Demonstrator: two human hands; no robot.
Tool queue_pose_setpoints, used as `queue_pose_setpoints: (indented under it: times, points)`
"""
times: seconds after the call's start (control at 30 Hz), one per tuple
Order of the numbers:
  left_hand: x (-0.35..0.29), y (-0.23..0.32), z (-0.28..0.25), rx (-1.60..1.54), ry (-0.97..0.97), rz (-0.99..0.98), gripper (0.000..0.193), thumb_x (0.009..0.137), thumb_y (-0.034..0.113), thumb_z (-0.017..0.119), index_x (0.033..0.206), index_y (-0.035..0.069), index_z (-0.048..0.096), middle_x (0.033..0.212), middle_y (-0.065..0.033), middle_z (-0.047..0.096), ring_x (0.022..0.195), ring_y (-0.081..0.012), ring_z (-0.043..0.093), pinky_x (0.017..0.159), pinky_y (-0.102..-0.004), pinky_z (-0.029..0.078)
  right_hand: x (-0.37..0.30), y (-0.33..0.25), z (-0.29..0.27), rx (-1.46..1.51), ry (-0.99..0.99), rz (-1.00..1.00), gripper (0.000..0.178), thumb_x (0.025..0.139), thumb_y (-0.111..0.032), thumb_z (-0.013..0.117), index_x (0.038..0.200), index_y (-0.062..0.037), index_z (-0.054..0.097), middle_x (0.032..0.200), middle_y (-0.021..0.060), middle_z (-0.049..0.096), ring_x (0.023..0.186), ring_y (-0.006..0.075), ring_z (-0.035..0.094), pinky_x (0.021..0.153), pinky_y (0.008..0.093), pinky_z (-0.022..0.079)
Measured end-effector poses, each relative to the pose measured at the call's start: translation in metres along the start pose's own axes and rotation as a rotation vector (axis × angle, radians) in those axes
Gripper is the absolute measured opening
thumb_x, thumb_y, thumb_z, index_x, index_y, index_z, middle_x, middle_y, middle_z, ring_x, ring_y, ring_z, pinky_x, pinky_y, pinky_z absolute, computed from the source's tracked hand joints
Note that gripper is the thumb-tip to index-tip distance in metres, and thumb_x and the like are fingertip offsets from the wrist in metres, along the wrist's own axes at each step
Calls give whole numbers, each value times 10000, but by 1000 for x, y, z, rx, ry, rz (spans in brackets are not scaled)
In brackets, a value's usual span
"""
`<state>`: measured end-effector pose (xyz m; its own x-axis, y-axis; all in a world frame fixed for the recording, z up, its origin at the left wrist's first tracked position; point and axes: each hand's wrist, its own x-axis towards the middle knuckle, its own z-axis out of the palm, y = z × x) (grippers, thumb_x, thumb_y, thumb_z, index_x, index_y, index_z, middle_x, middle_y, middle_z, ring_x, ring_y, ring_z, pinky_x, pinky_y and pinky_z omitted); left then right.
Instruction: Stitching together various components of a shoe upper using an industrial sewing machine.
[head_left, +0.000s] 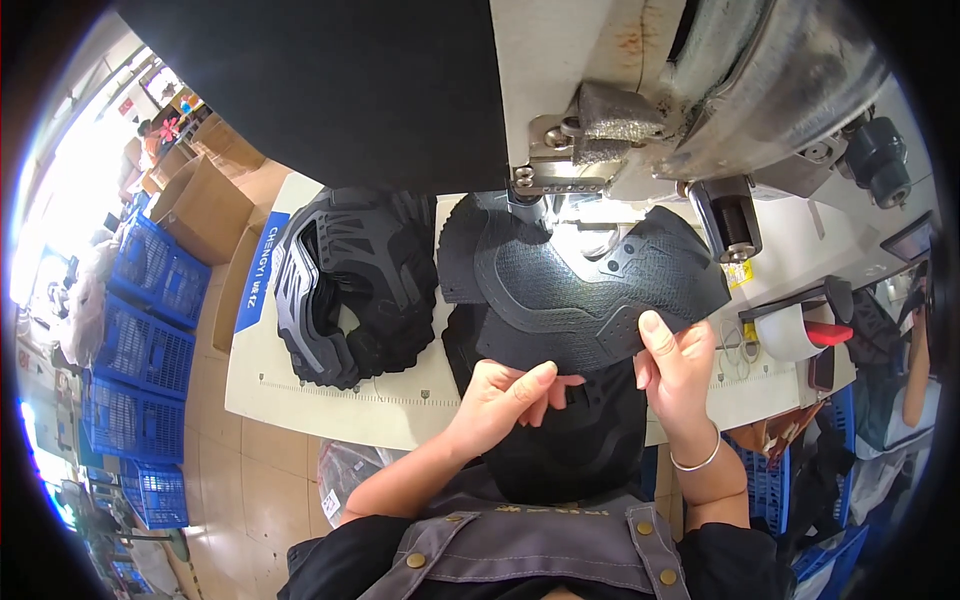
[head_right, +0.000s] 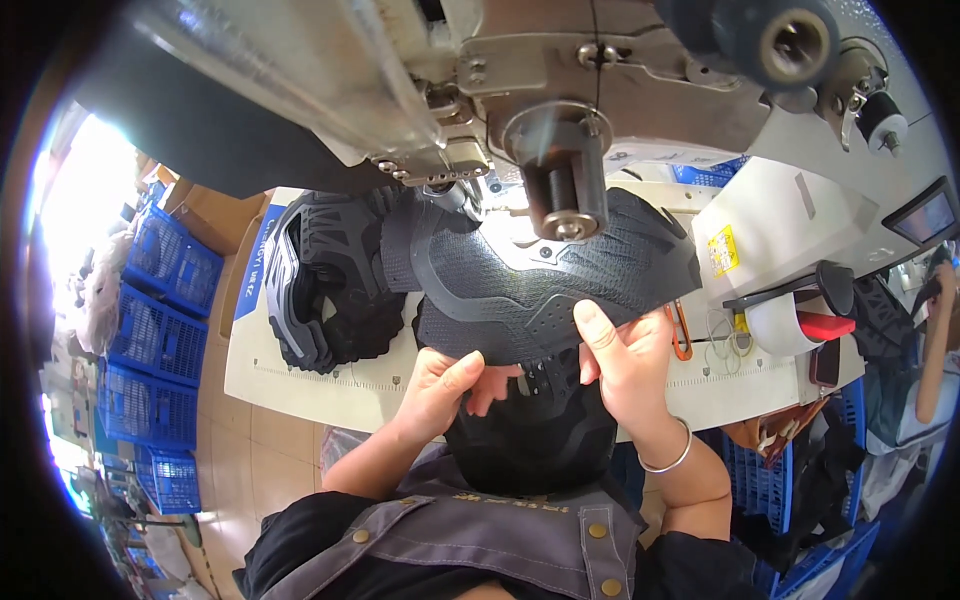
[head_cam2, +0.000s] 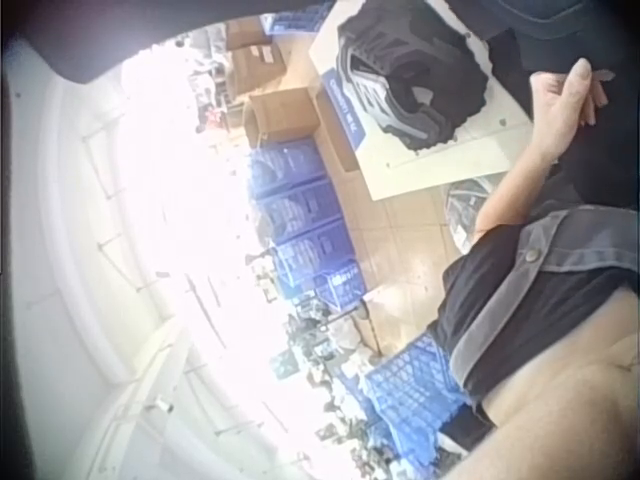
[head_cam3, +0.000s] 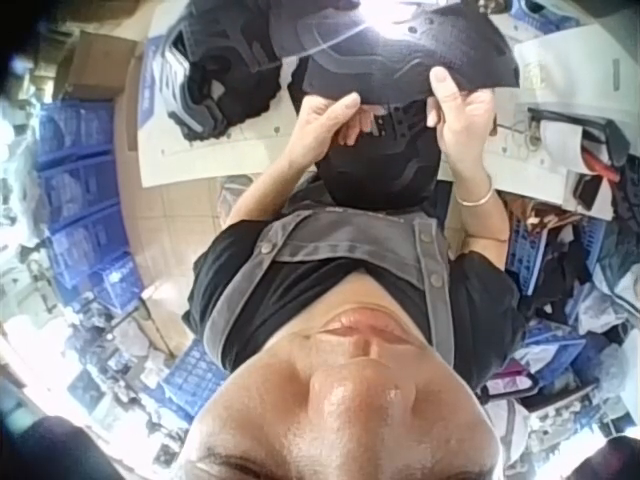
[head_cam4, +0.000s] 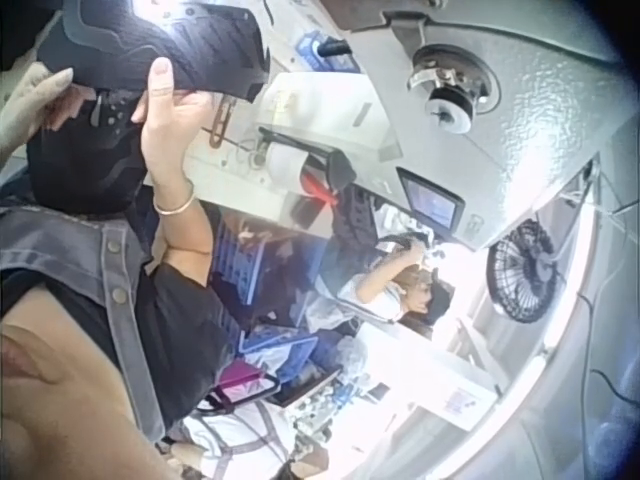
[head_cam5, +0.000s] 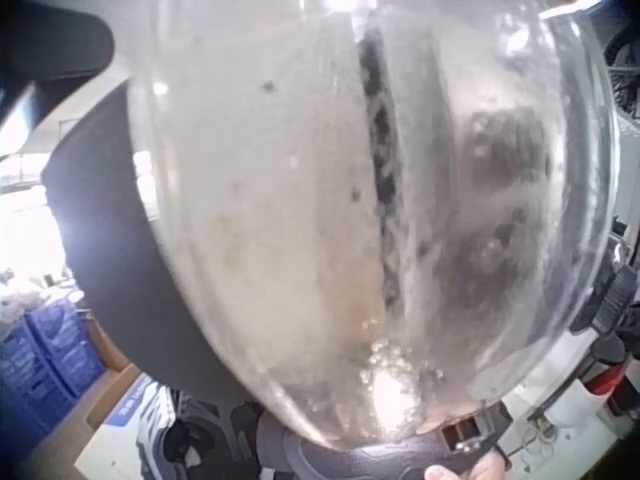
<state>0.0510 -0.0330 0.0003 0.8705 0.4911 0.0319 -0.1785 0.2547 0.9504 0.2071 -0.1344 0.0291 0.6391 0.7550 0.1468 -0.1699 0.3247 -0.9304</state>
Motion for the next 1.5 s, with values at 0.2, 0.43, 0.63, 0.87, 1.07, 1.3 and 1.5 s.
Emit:
queue_pose_setpoints:
  times: [0.2, 0.43, 0.63, 0.87, 1.07, 1.3, 1.5]
  points:
    - [25, 24, 34, -156, 187, -44, 279, 894, 289, 466, 856, 26, 550, 723, -33, 566, 568, -82, 506, 468, -207, 393, -14, -9, 4, -72, -76, 137, 135, 838, -103, 545, 827, 29, 573, 642, 60, 606, 384, 59, 441, 356, 175, 346]
    - [27, 20, 27, -109, 373, 90, 189, 884, 228, 501, 837, 51, 547, 707, 0, 530, 556, -79, 475, 454, -219, 384, 2, -30, -26, -462, -59, -409, 141, 827, -42, 489, 951, 6, 537, 813, 109, 587, 636, 89, 522, 586, 188, 407]
    - [29, 26, 27, -157, 374, 114, 153, 876, 199, 511, 832, 56, 543, 688, 7, 514, 544, -72, 453, 457, -218, 374, 55, -29, -43, -177, -230, 145, 213, 823, -70, 541, 1026, -6, 523, 830, 4, 540, 718, 46, 485, 657, 188, 398]
    - [29, 26, 18, -85, 370, 128, 123, 861, 135, 533, 915, 27, 558, 794, 11, 548, 676, -67, 500, 581, -215, 417, 59, -38, -32, -318, -139, -142, 144, 815, -23, 528, 945, 11, 578, 778, -7, 578, 678, 25, 505, 621, 154, 396]
    - [37, 27, 18, -25, 379, 271, 130, 841, 70, 550, 953, 5, 560, 880, -12, 575, 798, -89, 530, 727, -232, 425, 64, -34, -32, -339, -134, -142, 137, 823, -35, 524, 938, 11, 581, 757, -16, 575, 665, 12, 489, 607, 148, 383]
    - [41, 30, 15, 142, 359, 396, 144, 836, 48, 552, 972, 1, 551, 917, -19, 573, 828, -98, 530, 756, -238, 418, 66, -30, -33, -318, -114, -141, 138, 829, -37, 521, 945, 10, 579, 790, -9, 580, 694, 16, 495, 629, 157, 391]
    - [45, 33, 5, 148, 319, 358, 165, 834, 53, 555, 993, 7, 541, 936, -22, 570, 833, -97, 530, 760, -242, 424, 67, -26, -33, -361, -129, -176, 134, 831, -30, 512, 944, 9, 571, 817, -11, 583, 742, 22, 506, 681, 163, 400]
